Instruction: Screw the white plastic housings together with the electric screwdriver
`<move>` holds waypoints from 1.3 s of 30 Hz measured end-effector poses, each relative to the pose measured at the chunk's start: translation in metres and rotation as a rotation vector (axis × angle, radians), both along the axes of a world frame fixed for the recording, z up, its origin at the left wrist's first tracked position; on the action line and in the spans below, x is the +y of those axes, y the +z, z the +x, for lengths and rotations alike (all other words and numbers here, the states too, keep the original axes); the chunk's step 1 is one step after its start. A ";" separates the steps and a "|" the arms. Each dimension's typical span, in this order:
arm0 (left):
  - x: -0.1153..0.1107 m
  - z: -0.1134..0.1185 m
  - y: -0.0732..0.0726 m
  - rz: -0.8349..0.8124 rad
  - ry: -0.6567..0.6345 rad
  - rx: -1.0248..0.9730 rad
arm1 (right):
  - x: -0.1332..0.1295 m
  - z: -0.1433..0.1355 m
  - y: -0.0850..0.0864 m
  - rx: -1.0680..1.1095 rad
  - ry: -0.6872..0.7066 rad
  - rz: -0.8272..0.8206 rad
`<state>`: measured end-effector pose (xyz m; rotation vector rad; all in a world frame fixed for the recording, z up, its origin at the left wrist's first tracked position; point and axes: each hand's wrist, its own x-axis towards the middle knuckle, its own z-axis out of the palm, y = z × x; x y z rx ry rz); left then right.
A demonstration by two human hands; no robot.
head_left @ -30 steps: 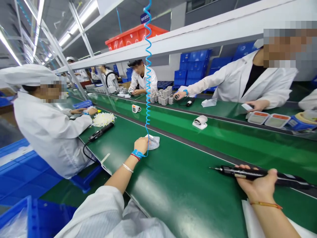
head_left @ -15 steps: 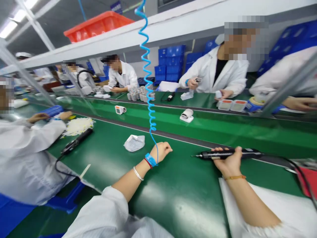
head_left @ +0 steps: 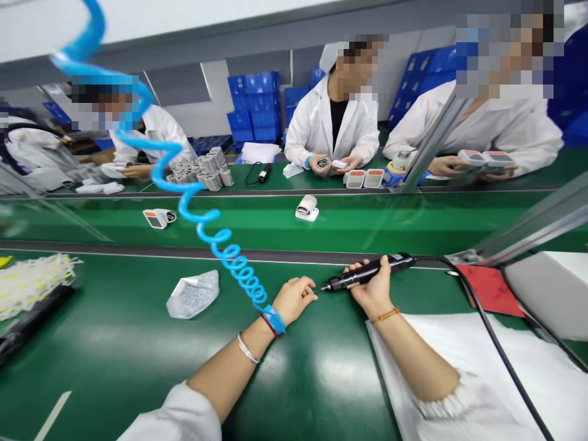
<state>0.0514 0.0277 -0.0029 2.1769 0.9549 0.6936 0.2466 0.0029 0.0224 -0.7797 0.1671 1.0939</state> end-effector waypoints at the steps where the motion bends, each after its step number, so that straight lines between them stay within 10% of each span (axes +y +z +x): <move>1: 0.000 0.000 0.000 0.006 0.000 0.010 | 0.000 0.000 0.000 0.001 -0.001 -0.005; 19: -0.006 -0.003 -0.003 0.311 -0.013 0.201 | -0.004 -0.011 0.003 -0.025 0.012 0.004; 27: -0.007 -0.003 0.007 0.114 -0.009 -0.001 | -0.005 -0.019 0.002 -0.027 -0.009 0.001; 33: 0.038 -0.038 0.017 0.060 0.397 -0.265 | -0.005 -0.014 0.004 0.000 0.013 -0.031; 39: 0.055 -0.060 0.005 0.196 0.474 0.424 | -0.001 -0.011 0.002 -0.009 0.031 -0.056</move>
